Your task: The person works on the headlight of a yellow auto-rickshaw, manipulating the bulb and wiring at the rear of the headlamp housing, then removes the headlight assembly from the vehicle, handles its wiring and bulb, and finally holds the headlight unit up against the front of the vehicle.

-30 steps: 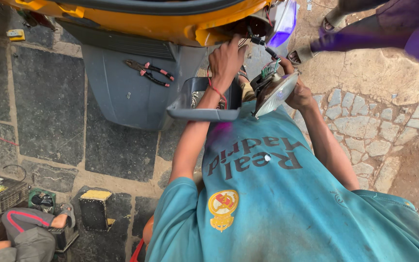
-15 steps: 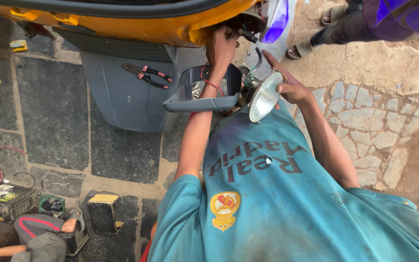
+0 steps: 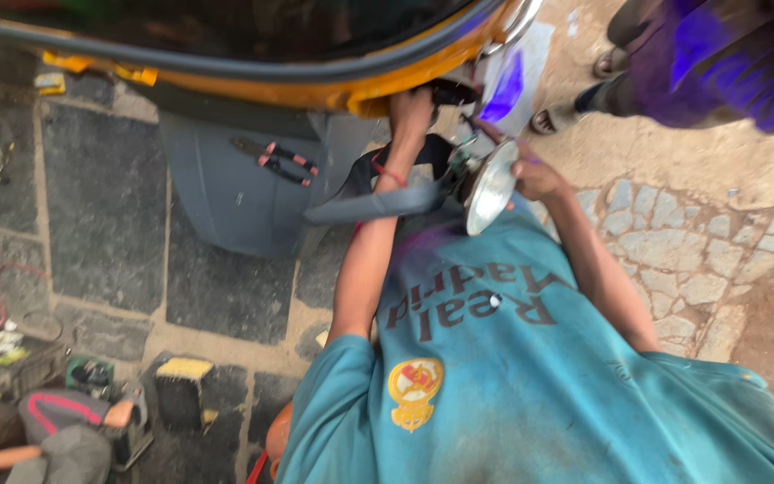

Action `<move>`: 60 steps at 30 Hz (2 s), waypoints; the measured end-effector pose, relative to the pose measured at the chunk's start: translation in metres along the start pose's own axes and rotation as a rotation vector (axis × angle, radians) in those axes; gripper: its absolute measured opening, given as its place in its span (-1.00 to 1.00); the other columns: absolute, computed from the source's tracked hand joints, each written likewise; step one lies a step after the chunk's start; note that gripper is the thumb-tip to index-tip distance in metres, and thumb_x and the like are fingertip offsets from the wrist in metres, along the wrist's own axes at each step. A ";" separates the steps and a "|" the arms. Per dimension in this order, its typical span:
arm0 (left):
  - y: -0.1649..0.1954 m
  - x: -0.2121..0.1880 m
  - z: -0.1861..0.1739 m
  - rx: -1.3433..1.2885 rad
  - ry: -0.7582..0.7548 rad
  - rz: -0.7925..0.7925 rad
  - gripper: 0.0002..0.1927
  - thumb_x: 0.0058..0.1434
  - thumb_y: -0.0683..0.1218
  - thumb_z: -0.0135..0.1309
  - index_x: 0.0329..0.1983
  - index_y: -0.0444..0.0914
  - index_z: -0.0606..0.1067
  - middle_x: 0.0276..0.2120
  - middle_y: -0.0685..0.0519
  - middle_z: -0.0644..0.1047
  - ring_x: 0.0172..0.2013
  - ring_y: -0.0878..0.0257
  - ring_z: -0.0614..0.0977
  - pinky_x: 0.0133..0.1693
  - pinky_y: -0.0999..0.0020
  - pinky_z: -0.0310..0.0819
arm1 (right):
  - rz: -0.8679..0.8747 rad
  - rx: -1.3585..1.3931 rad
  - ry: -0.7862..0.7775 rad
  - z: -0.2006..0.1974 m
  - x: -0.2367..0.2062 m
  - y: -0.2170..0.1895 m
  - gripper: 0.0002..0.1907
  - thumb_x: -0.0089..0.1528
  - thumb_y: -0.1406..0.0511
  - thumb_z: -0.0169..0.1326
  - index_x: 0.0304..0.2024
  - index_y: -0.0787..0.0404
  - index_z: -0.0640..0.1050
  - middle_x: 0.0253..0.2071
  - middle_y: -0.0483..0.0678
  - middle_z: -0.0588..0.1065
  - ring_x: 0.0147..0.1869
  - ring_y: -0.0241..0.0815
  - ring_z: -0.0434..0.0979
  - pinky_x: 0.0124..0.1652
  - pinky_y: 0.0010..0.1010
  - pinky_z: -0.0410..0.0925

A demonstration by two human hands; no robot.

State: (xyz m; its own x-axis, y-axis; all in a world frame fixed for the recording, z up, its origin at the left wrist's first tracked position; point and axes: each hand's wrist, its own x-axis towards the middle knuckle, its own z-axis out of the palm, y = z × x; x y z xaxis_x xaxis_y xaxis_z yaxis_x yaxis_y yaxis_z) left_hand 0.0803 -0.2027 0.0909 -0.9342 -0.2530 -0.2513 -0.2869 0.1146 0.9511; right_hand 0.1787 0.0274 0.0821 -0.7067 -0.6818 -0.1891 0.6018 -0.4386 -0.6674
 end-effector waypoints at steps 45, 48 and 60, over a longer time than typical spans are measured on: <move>-0.053 -0.027 -0.111 -0.017 -0.462 -0.609 -0.56 0.23 0.22 0.10 -0.14 -0.23 0.57 -0.43 0.13 0.63 -0.68 0.48 0.14 -0.64 0.47 -0.04 | -0.271 -0.119 0.345 0.038 0.032 0.060 0.35 -0.10 -0.03 0.46 0.54 0.44 0.12 0.30 0.06 0.45 0.34 -0.15 0.43 0.37 -0.36 0.20; -0.049 -0.029 -0.113 -0.213 -0.259 -0.397 -0.53 0.21 0.18 0.16 -0.05 -0.28 0.53 -0.30 0.07 0.58 -0.66 0.42 0.21 -0.63 0.44 0.01 | -0.285 -0.191 0.361 0.046 0.033 0.064 0.32 -0.11 -0.04 0.48 0.52 0.41 0.17 0.37 0.03 0.41 0.43 -0.13 0.37 0.42 -0.35 0.15; -0.067 -0.032 -0.105 -0.297 -0.006 -0.013 -0.53 0.45 0.09 -0.01 0.05 -0.44 0.58 -0.13 -0.09 0.65 -0.04 0.17 0.63 0.07 0.33 0.39 | -0.275 -0.345 0.459 0.049 0.027 0.080 0.22 -0.08 0.00 0.48 0.50 0.31 0.25 0.42 0.05 0.33 0.50 -0.07 0.29 0.44 -0.29 0.14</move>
State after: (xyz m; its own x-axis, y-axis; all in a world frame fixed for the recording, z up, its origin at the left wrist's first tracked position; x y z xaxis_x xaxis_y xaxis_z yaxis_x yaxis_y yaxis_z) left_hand 0.1521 -0.3034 0.0544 -0.9324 -0.2466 -0.2643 -0.2254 -0.1750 0.9584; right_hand 0.2258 -0.0550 0.0585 -0.9519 -0.2169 -0.2162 0.2752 -0.2958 -0.9148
